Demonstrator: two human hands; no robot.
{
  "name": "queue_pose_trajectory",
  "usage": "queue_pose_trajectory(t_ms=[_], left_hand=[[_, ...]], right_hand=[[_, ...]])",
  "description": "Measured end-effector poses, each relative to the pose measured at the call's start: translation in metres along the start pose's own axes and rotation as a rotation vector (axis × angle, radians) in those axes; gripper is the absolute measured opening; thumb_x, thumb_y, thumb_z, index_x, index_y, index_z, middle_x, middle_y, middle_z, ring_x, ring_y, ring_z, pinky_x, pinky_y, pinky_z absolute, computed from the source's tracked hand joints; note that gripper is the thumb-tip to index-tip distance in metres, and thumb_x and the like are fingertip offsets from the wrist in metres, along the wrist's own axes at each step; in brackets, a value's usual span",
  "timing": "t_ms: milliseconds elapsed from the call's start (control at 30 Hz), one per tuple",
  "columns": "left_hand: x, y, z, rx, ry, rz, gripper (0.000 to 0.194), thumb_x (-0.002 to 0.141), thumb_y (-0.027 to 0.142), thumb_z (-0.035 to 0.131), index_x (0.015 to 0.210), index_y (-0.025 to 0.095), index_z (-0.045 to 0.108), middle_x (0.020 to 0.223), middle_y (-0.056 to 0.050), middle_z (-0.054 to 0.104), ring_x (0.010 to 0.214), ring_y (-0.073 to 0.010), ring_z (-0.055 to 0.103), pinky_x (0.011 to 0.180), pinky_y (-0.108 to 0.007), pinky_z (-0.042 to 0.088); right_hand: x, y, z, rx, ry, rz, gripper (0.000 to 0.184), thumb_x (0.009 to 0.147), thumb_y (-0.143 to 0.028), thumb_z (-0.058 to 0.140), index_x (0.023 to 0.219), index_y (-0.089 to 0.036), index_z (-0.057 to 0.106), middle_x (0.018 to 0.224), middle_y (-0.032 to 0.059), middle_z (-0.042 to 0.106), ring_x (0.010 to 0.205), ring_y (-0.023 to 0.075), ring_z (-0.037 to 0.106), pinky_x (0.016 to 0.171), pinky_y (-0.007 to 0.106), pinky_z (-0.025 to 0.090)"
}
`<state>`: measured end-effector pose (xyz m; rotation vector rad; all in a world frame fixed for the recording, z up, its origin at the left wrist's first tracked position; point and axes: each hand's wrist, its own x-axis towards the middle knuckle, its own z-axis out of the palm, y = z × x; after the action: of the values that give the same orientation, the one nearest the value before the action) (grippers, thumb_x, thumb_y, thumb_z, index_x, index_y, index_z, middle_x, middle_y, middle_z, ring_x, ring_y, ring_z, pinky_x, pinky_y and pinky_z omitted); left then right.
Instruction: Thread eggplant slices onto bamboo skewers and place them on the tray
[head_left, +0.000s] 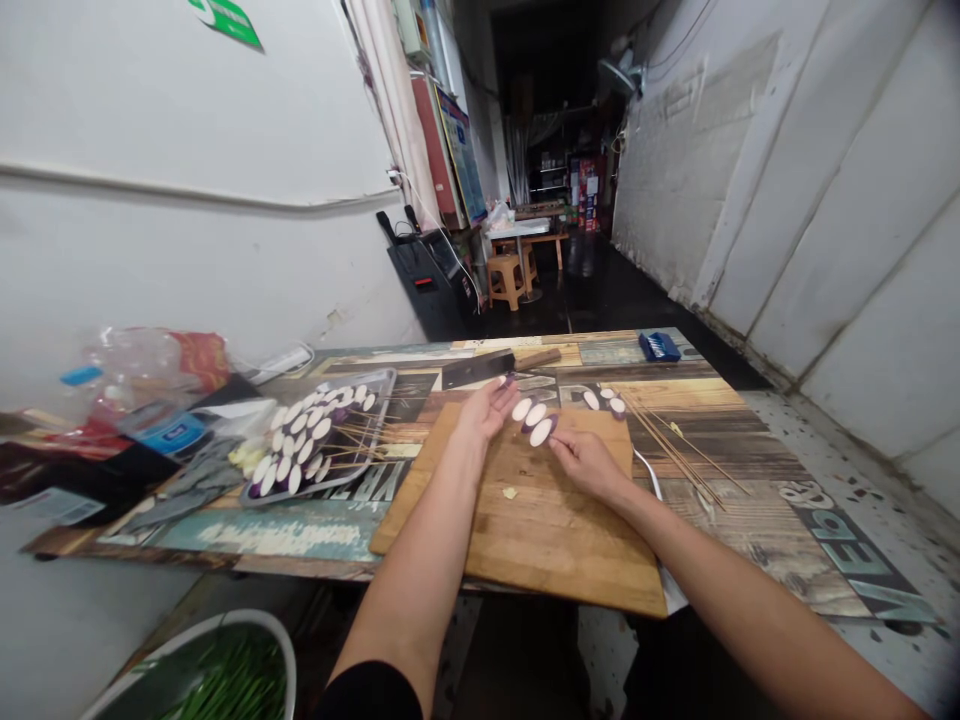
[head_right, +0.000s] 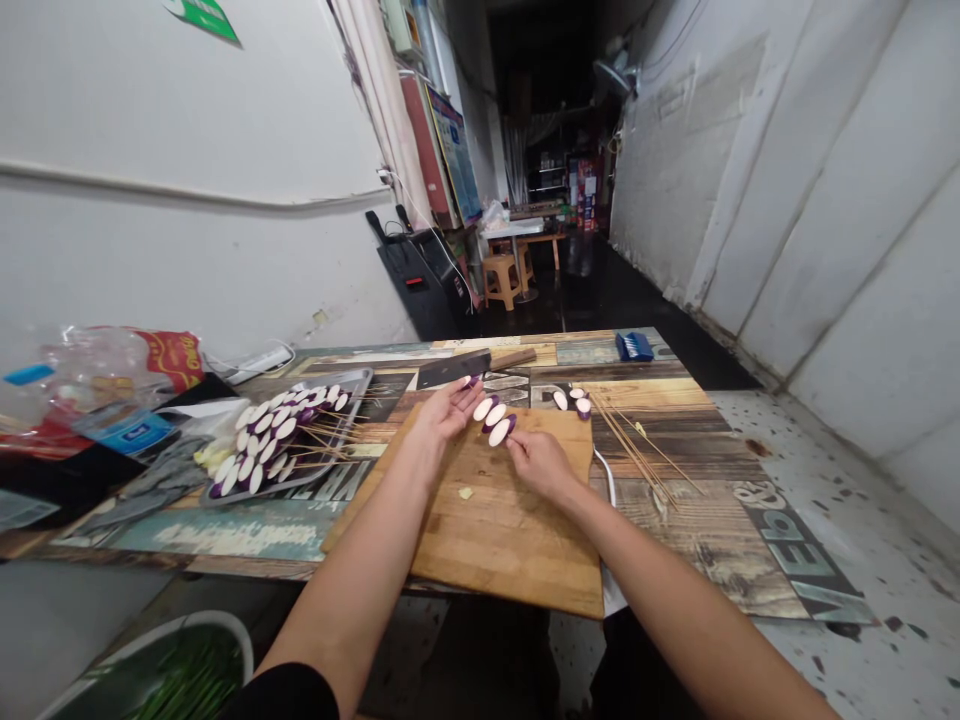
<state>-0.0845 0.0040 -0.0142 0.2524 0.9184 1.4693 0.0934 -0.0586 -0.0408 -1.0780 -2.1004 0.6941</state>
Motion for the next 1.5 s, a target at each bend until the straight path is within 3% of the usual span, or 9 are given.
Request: queue_pose_trajectory(t_ms=[633, 833, 967, 1067, 1200, 1500], left_hand=[[0.003, -0.001, 0.0, -0.001, -0.012, 0.024, 0.004, 0.077, 0.006, 0.052, 0.079, 0.008, 0.055, 0.077, -0.012, 0.064, 0.072, -0.0169, 0.064, 0.07, -0.03, 0.054], [0.003, -0.002, -0.003, 0.113, -0.079, 0.139, 0.031, 0.079, 0.005, 0.048, 0.107, 0.016, 0.051, 0.068, -0.003, 0.059, 0.069, -0.0172, 0.064, 0.069, -0.037, 0.053], [0.002, -0.003, -0.002, 0.168, -0.096, 0.186, 0.047, 0.078, 0.008, 0.054, 0.121, 0.023, 0.046, 0.067, 0.0, 0.057, 0.061, -0.0113, 0.061, 0.06, -0.025, 0.051], [0.005, -0.002, -0.004, 0.178, -0.053, 0.192, 0.043, 0.074, 0.011, 0.062, 0.115, 0.018, 0.051, 0.072, -0.003, 0.061, 0.053, -0.007, 0.056, 0.048, -0.015, 0.044], [0.012, -0.001, -0.008, 0.123, -0.047, 0.127, 0.014, 0.075, 0.007, 0.058, 0.089, 0.009, 0.06, 0.069, -0.006, 0.061, 0.052, -0.0052, 0.054, 0.043, -0.011, 0.041], [0.013, -0.002, -0.009, 0.083, -0.031, 0.073, 0.012, 0.072, 0.009, 0.063, 0.084, 0.008, 0.061, 0.075, -0.009, 0.064, 0.064, -0.011, 0.062, 0.053, -0.018, 0.051]], right_hand=[[0.0, 0.001, 0.001, 0.008, 0.012, -0.005, 0.025, 0.081, -0.019, 0.042, 0.066, -0.017, 0.062, 0.063, 0.0021, 0.062, 0.064, 0.0149, 0.054, 0.061, 0.021, 0.038], [-0.001, 0.0, 0.0, 0.021, 0.021, 0.001, 0.027, 0.082, -0.02, 0.038, 0.068, -0.015, 0.061, 0.062, 0.0019, 0.058, 0.06, 0.0137, 0.051, 0.06, 0.022, 0.036], [-0.001, -0.001, 0.0, 0.024, 0.008, -0.007, 0.026, 0.082, -0.021, 0.039, 0.069, -0.015, 0.061, 0.063, 0.0019, 0.059, 0.059, 0.0133, 0.05, 0.059, 0.021, 0.035], [-0.001, -0.001, 0.001, 0.02, 0.012, -0.012, 0.027, 0.082, -0.021, 0.039, 0.068, -0.015, 0.061, 0.059, 0.0009, 0.057, 0.056, 0.0127, 0.049, 0.057, 0.021, 0.034], [-0.001, 0.0, 0.001, 0.023, 0.021, -0.009, 0.028, 0.083, -0.02, 0.038, 0.066, -0.016, 0.061, 0.057, 0.0003, 0.055, 0.054, 0.0121, 0.048, 0.054, 0.021, 0.031], [0.0, 0.0, 0.0, 0.01, 0.007, 0.009, 0.027, 0.082, -0.02, 0.039, 0.069, -0.015, 0.063, 0.057, 0.0001, 0.056, 0.054, 0.0121, 0.047, 0.054, 0.02, 0.032]])
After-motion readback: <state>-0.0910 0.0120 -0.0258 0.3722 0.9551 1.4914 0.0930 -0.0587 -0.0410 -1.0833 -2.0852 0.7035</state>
